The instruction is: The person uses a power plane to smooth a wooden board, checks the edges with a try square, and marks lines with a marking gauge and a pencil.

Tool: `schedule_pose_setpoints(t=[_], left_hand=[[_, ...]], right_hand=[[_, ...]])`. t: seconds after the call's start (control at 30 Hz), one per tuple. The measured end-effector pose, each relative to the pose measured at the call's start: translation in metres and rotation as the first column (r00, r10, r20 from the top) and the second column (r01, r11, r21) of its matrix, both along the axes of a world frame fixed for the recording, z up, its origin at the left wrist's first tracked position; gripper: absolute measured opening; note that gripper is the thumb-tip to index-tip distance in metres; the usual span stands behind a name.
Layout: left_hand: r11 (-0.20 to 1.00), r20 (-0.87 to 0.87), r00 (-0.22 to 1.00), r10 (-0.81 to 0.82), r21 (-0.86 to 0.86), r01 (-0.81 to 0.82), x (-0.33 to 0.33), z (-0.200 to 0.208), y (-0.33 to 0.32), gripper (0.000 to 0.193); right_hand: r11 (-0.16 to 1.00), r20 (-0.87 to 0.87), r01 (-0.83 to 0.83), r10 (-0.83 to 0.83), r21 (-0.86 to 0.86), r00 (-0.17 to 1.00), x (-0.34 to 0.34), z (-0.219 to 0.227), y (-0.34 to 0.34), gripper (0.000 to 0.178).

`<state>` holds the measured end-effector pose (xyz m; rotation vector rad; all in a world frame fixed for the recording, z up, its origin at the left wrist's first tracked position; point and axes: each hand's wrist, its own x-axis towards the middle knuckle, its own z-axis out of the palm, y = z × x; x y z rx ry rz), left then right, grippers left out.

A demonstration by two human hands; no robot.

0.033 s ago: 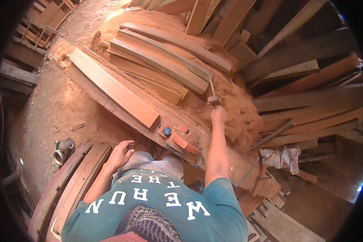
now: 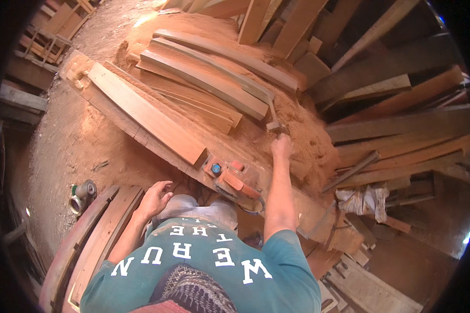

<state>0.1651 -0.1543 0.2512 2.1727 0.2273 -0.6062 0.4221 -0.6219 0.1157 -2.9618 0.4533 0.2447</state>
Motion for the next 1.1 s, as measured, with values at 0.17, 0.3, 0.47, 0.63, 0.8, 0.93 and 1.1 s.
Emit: schedule_pose_setpoints(t=[0.17, 0.3, 0.47, 0.63, 0.8, 0.93, 1.1], left_hand=[[0.999, -0.011, 1.000, 0.015, -0.047, -0.016, -0.011, -0.024, 0.032, 0.043], [0.999, -0.007, 1.000, 0.024, -0.047, -0.024, -0.015, -0.023, 0.054, 0.043], [0.996, 0.009, 0.996, 0.091, -0.019, -0.091, -0.034, -0.032, 0.081, 0.045], [0.988, 0.084, 0.984, 0.154, 0.014, -0.156, -0.054, -0.036, 0.084, 0.045], [0.940, -0.007, 0.943, 0.332, -0.079, -0.332, -0.074, -0.026, 0.068, 0.046], [0.900, -0.086, 0.911, 0.403, -0.140, -0.412, -0.069, 0.002, 0.049, 0.045], [0.671, -0.248, 0.806, 0.537, -0.454, -0.587, -0.045, 0.010, 0.028, 0.048]], right_hand=[[0.898, 0.229, -0.158, 0.066, 0.410, 0.971, -0.018, 0.067, 0.084, 0.018], [0.546, 0.222, -0.219, 0.062, 0.808, 0.973, -0.040, 0.094, 0.163, 0.031], [0.040, -0.367, 0.365, 0.158, 0.930, 0.917, -0.076, 0.144, 0.249, 0.032], [0.642, 0.165, -0.348, 0.328, 0.683, 0.930, -0.118, 0.086, 0.286, 0.031], [0.591, 0.244, -0.536, 0.503, 0.603, 0.829, -0.122, 0.104, 0.307, 0.038], [0.551, 0.274, -0.627, 0.590, 0.551, 0.759, -0.111, 0.056, 0.305, 0.033], [0.547, 0.178, -0.703, 0.718, 0.453, 0.673, -0.099, 0.041, 0.297, 0.025]])
